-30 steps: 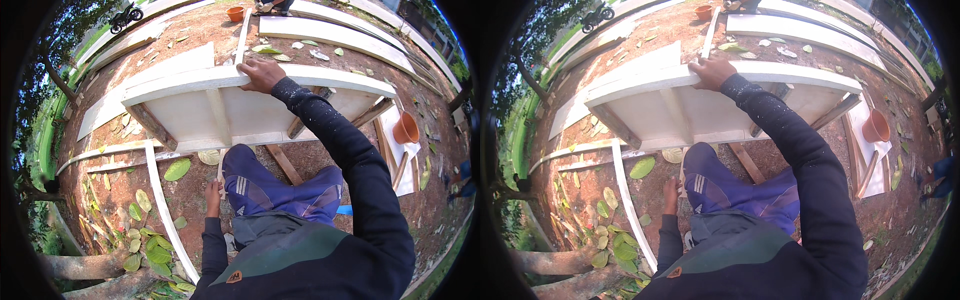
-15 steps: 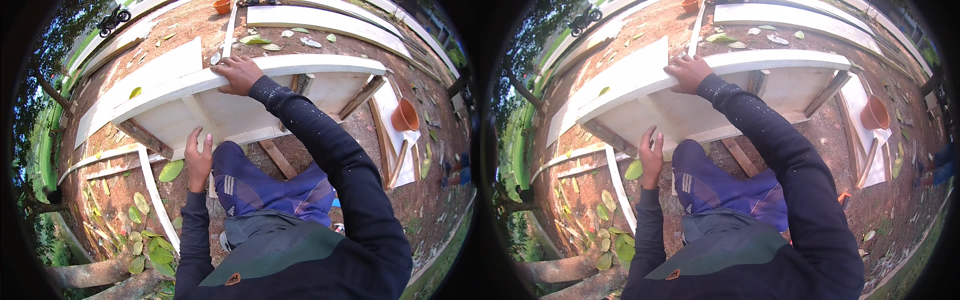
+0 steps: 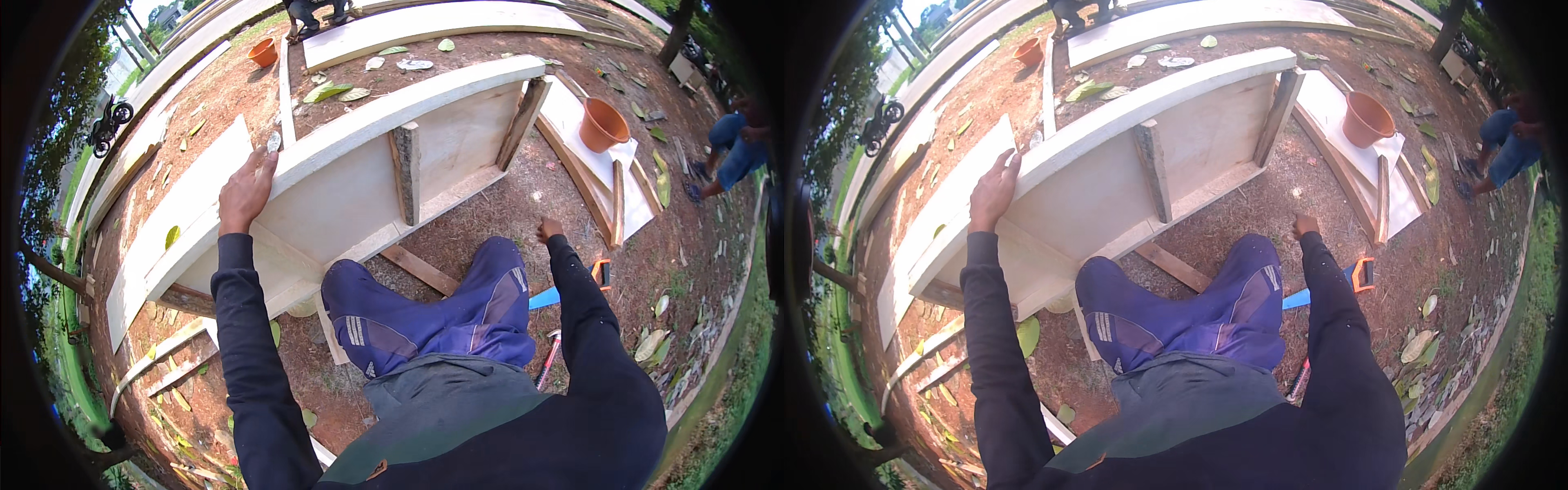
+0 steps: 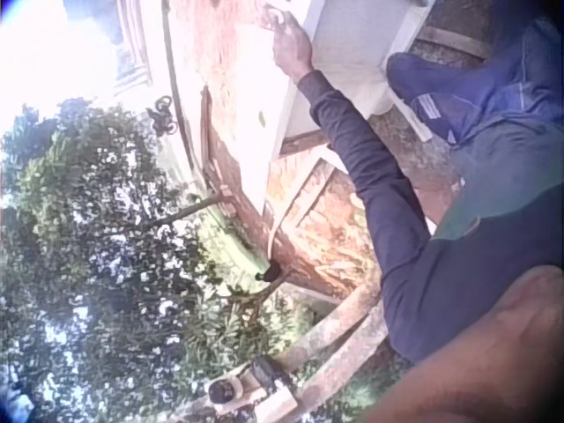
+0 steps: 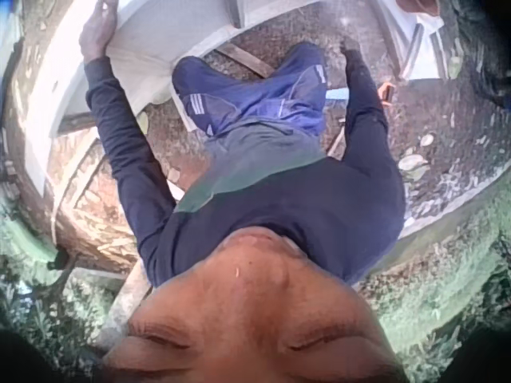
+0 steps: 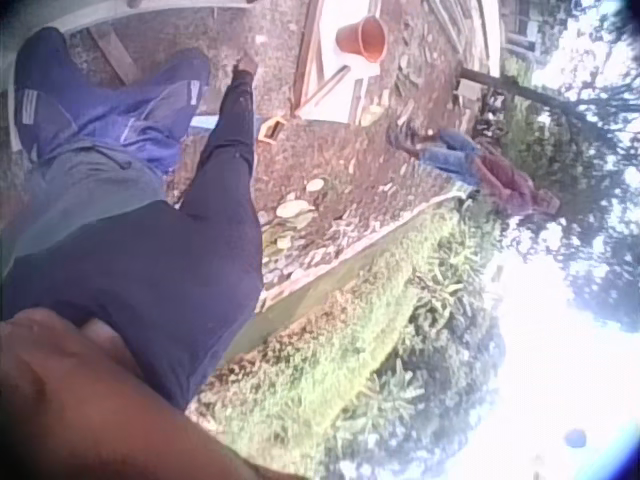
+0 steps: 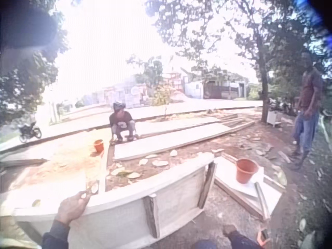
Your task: The person assembles a wooden box-like structure outdoors by aligning wooden planks and hammering nails to secure them. They repeatedly adjust the frame, insert nails, and use a hammer to fasten the pieces together.
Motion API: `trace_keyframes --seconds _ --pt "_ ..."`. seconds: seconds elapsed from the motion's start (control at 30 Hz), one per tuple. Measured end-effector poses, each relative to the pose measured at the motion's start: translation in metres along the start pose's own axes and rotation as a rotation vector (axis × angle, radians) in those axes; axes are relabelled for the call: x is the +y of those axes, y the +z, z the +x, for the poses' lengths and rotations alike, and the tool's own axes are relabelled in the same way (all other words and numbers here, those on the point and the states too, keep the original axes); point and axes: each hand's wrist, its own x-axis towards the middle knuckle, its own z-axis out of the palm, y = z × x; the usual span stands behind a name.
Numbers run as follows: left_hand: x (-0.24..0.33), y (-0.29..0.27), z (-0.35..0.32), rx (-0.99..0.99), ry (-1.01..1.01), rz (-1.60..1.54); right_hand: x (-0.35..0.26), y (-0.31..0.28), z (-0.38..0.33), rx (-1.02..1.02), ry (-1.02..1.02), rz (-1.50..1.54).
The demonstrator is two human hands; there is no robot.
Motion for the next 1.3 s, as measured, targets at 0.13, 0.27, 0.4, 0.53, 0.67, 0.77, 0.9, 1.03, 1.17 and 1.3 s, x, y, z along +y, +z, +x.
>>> trace_keyframes --seconds 0.13,0.27,0.4,0.53,0.67,0.77,0.9,1.03,1.17,1.3 --pt "-0.027 -0.003 -0.006 0.049 0.012 -0.006 0.059 0.138 -0.085 -0.018 0.345 0.321" --pt "-0.028 -0.002 -0.004 0.038 0.048 -0.040 0.012 0.172 -0.120 0.338 0.529 0.811" --pt "-0.029 -0.005 0.001 0.030 0.037 0.045 -0.060 0.174 -0.083 0.231 0.544 1.502" --pt "-0.030 -0.005 -0.003 0.062 0.028 0.078 -0.090 0.162 -0.069 0.355 0.503 1.012" --pt "-0.038 -0.003 -0.020 0.070 0.067 0.153 -0.079 0.077 -0.086 0.475 0.289 0.962" --pt "-0.018 -0.009 -0.025 0.009 0.136 0.167 -0.068 -0.009 -0.043 0.724 0.092 1.073" --pt "-0.004 -0.011 -0.047 0.113 0.253 0.230 -0.107 -0.134 -0.010 1.082 -0.149 0.960" --pt "-0.002 -0.014 -0.058 0.047 0.152 0.226 -0.142 -0.247 -0.016 1.191 -0.317 0.455" --pt "-0.006 -0.009 -0.073 0.095 0.150 0.202 -0.150 -0.294 0.019 1.164 -0.390 -0.137" --pt "0.003 -0.011 -0.086 0.114 0.122 0.236 -0.139 -0.314 0.038 1.067 -0.581 -0.011"
